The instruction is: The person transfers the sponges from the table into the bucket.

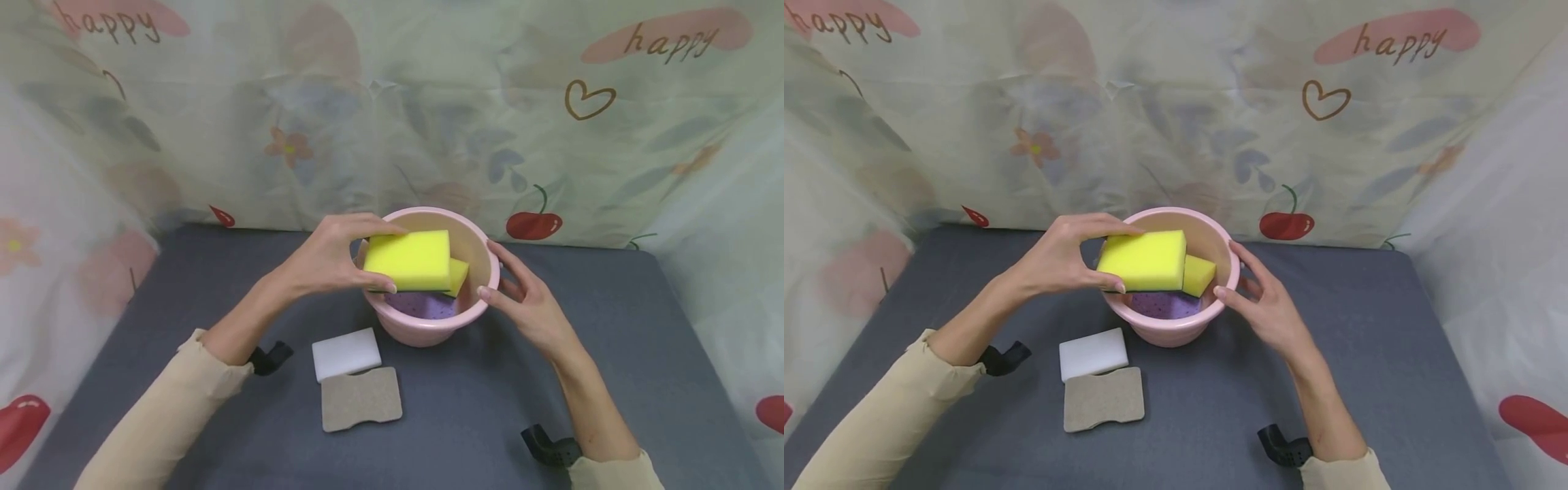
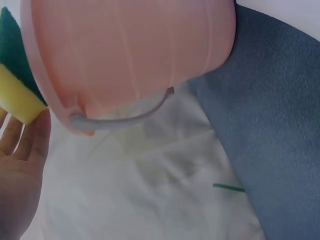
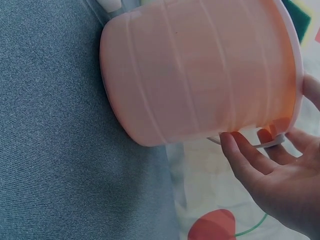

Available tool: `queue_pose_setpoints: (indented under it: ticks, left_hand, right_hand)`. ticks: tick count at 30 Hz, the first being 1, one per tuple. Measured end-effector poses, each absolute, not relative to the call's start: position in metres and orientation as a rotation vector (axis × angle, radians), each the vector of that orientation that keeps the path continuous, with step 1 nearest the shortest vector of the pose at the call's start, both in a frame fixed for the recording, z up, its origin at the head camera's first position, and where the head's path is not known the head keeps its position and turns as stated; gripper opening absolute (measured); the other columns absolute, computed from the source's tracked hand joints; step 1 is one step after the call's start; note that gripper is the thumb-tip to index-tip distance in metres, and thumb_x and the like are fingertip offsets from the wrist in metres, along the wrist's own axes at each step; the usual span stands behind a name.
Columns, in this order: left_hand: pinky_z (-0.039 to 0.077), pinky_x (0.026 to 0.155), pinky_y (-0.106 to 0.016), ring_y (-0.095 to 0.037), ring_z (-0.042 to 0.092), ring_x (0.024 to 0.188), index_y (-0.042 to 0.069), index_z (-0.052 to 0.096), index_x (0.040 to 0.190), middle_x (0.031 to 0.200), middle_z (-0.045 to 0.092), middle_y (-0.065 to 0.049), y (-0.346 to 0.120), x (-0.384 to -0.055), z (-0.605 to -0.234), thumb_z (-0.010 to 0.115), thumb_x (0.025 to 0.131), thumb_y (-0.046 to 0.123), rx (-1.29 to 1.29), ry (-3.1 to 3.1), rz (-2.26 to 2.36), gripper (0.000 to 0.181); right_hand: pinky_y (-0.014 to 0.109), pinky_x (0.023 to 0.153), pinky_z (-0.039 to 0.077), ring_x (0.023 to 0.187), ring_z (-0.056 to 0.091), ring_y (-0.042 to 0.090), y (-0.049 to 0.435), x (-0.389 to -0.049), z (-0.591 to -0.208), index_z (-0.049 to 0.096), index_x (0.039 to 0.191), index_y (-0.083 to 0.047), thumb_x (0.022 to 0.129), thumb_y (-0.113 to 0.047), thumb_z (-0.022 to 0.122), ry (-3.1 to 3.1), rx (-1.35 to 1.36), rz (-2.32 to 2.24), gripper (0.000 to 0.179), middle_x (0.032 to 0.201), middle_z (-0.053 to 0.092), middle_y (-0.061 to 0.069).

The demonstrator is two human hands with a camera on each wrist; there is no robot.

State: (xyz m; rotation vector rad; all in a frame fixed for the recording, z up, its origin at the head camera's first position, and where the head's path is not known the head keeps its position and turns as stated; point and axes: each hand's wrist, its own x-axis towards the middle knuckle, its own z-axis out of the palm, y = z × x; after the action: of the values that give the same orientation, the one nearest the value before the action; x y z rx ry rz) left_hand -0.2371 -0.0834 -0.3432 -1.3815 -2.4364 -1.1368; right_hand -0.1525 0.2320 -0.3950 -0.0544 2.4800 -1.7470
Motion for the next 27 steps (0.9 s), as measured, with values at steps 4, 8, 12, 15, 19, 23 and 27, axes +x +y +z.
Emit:
queue_pose_setpoints:
  ticks: [4, 8, 12, 15, 19, 23, 27]
  left_hand:
    - [0.05, 0.088, -0.032, -0.008, 0.06, 0.106, 0.017, 0.068, 0.129, 0.121, 0.067, 0.005, -0.076, -0.239, -0.345, 0.091, 0.067, 0.046, -1.406, -2.448, -1.103, 0.072]
    - [0.049, 0.087, -0.031, -0.009, 0.059, 0.107, 0.018, 0.067, 0.129, 0.122, 0.067, 0.005, -0.071, -0.238, -0.348, 0.089, 0.069, 0.048, -1.418, -2.496, -1.07, 0.07]
    - [0.048, 0.091, -0.031, -0.01, 0.058, 0.114, 0.018, 0.067, 0.13, 0.124, 0.065, 0.004, -0.067, -0.236, -0.35, 0.087, 0.071, 0.049, -1.426, -2.531, -1.041, 0.069]
    - [0.049, 0.09, -0.03, -0.011, 0.059, 0.114, 0.017, 0.068, 0.129, 0.123, 0.065, 0.003, -0.064, -0.236, -0.352, 0.087, 0.072, 0.048, -1.43, -2.527, -1.024, 0.068]
    - [0.05, 0.088, -0.028, -0.011, 0.059, 0.112, 0.016, 0.068, 0.128, 0.122, 0.066, 0.002, -0.062, -0.237, -0.354, 0.088, 0.072, 0.047, -1.437, -2.524, -1.009, 0.067]
    - [0.049, 0.087, -0.029, -0.011, 0.059, 0.11, 0.016, 0.068, 0.128, 0.122, 0.065, 0.003, -0.062, -0.236, -0.356, 0.087, 0.071, 0.049, -1.449, -2.544, -0.999, 0.068]
    - [0.049, 0.087, -0.029, -0.01, 0.058, 0.11, 0.017, 0.067, 0.129, 0.122, 0.065, 0.004, -0.061, -0.235, -0.358, 0.086, 0.072, 0.052, -1.458, -2.56, -0.987, 0.069]
  right_hand:
    - [0.056, 0.106, 0.037, 0.142, 0.035, 0.035, 0.232, -0.153, -0.395, 0.03, 0.156, -0.035, 0.092, -0.03, 0.072, 2.483, -0.061, -1.754, 0.076, 0.161, 0.025, -0.005]
    - [0.056, 0.105, 0.038, 0.142, 0.035, 0.036, 0.232, -0.153, -0.396, 0.03, 0.156, -0.035, 0.093, -0.028, 0.072, 2.498, -0.069, -1.743, 0.076, 0.161, 0.025, -0.004]
    - [0.057, 0.104, 0.038, 0.142, 0.035, 0.037, 0.233, -0.152, -0.398, 0.03, 0.156, -0.035, 0.093, -0.029, 0.071, 2.5, -0.067, -1.738, 0.076, 0.161, 0.025, -0.003]
    - [0.057, 0.104, 0.038, 0.142, 0.034, 0.037, 0.233, -0.152, -0.398, 0.029, 0.157, -0.035, 0.093, -0.031, 0.071, 2.495, -0.066, -1.74, 0.077, 0.161, 0.024, -0.003]
    - [0.057, 0.104, 0.038, 0.143, 0.034, 0.036, 0.233, -0.152, -0.398, 0.029, 0.157, -0.035, 0.092, -0.034, 0.072, 2.496, -0.065, -1.738, 0.078, 0.161, 0.024, -0.002]
    - [0.055, 0.103, 0.039, 0.143, 0.034, 0.036, 0.233, -0.152, -0.399, 0.029, 0.157, -0.035, 0.092, -0.035, 0.072, 2.502, -0.069, -1.735, 0.078, 0.161, 0.024, -0.003]
    - [0.052, 0.102, 0.04, 0.144, 0.033, 0.034, 0.233, -0.153, -0.399, 0.029, 0.157, -0.035, 0.092, -0.034, 0.072, 2.497, -0.084, -1.743, 0.078, 0.161, 0.024, -0.003]
